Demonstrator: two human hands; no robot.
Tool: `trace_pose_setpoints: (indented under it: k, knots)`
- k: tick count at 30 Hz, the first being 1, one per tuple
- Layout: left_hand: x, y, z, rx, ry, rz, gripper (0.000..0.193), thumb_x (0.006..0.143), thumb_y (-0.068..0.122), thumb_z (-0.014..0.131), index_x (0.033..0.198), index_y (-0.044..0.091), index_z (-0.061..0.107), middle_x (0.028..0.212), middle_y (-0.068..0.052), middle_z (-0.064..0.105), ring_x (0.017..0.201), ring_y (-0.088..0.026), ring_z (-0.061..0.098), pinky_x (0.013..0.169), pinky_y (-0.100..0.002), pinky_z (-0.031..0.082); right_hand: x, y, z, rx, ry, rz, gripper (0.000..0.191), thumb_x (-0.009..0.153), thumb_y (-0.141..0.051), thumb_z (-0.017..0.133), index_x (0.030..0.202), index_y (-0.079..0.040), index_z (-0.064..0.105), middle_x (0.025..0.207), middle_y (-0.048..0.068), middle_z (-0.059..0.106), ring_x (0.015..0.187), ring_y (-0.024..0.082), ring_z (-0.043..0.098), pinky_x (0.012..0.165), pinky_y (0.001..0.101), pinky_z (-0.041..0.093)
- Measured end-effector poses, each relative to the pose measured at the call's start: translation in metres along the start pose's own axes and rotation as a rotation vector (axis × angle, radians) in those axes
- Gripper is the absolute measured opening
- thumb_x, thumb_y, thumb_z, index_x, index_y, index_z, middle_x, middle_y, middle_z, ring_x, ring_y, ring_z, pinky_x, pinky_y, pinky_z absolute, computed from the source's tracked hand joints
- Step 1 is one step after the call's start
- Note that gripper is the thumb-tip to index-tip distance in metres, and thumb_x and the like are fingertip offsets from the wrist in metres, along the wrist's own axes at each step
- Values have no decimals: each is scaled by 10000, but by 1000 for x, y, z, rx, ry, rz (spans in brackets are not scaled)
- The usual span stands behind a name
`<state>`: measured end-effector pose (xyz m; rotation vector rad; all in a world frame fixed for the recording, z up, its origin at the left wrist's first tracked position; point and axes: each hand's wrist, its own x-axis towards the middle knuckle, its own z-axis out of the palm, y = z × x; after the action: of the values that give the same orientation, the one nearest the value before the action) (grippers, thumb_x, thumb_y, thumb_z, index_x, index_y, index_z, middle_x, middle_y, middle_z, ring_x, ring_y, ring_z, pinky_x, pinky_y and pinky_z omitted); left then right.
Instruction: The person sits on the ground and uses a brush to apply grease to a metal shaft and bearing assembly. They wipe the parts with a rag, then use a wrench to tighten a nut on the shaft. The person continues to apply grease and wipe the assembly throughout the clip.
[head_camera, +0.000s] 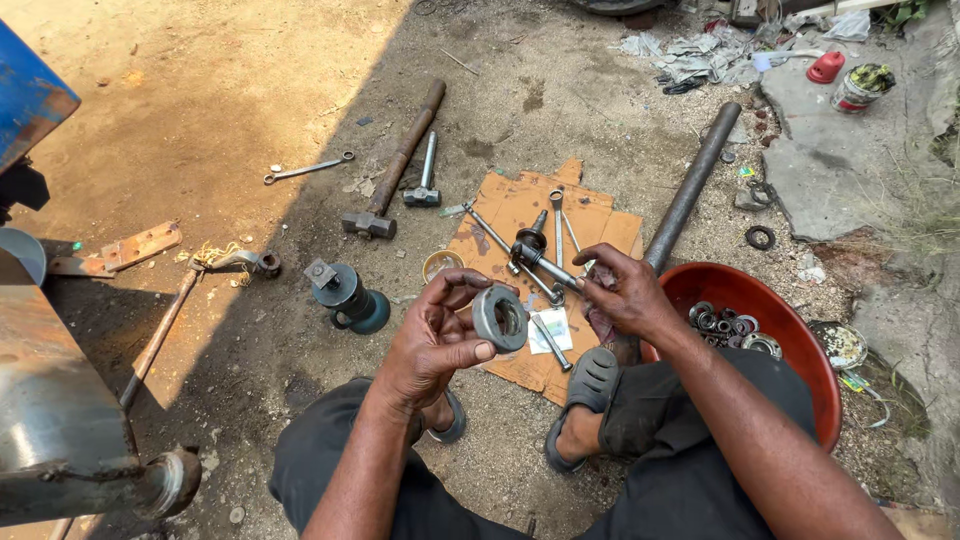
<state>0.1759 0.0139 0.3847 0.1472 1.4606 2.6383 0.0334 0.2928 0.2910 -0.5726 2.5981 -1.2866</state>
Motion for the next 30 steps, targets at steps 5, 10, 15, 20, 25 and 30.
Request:
trace_pose_setpoints:
  k: [5, 10, 15, 20, 25, 30]
  knots:
    - [1, -29, -16, -189, 94, 70, 739, 760, 83, 869, 1406, 24, 514, 1294, -209, 654, 1213, -351, 666, 1067, -490, 551, -13, -2, 22, -26, 36, -75, 310, 899, -235, 765, 1185, -133, 701, 783, 13, 733, 746, 122, 743, 667, 330, 605]
    - [13, -46, -30, -457, 224, 6, 473, 955, 242, 714, 1332, 33, 519, 1216, -247, 672, 1180, -479, 651, 1024, -574, 558, -7, -24, 30, 25, -31, -64, 381, 889, -228, 779, 1243, -131, 681, 785, 18, 710, 738, 112, 718, 673, 327, 596]
    - [20, -52, -37, -495, 306, -53, 583, 965, 355, 660, 1340, -70, 522, 1226, -269, 688, 1241, -440, 650, 1072, -533, 515, -7, -44, 36, 40, -16, -212, 424, 896, -182, 780, 1295, -121, 652, 823, 18, 706, 773, 112, 720, 701, 326, 593]
    - [24, -58, -35, -493, 369, -75, 652, 930, 383, 663, 1351, -94, 521, 1213, -270, 682, 1223, -413, 660, 1077, -516, 508, -14, -55, 34, 20, -13, -317, 430, 924, -102, 710, 1339, -130, 599, 840, 13, 698, 763, 97, 731, 674, 304, 602]
    - [32, -65, -34, -442, 418, -109, 642, 938, 409, 677, 1326, -90, 568, 1204, -275, 689, 1203, -375, 680, 1091, -502, 543, -17, -64, 32, -141, 32, -486, 483, 911, -87, 735, 1371, -149, 601, 829, 19, 662, 711, 117, 689, 605, 302, 573]
    - [33, -68, -32, -404, 469, -114, 575, 911, 390, 709, 1301, -17, 596, 1194, -203, 693, 1162, -321, 700, 1041, -461, 562, -16, -72, 33, -429, 72, -668, 565, 884, -89, 757, 1415, -185, 591, 804, 25, 556, 717, 172, 626, 599, 343, 552]
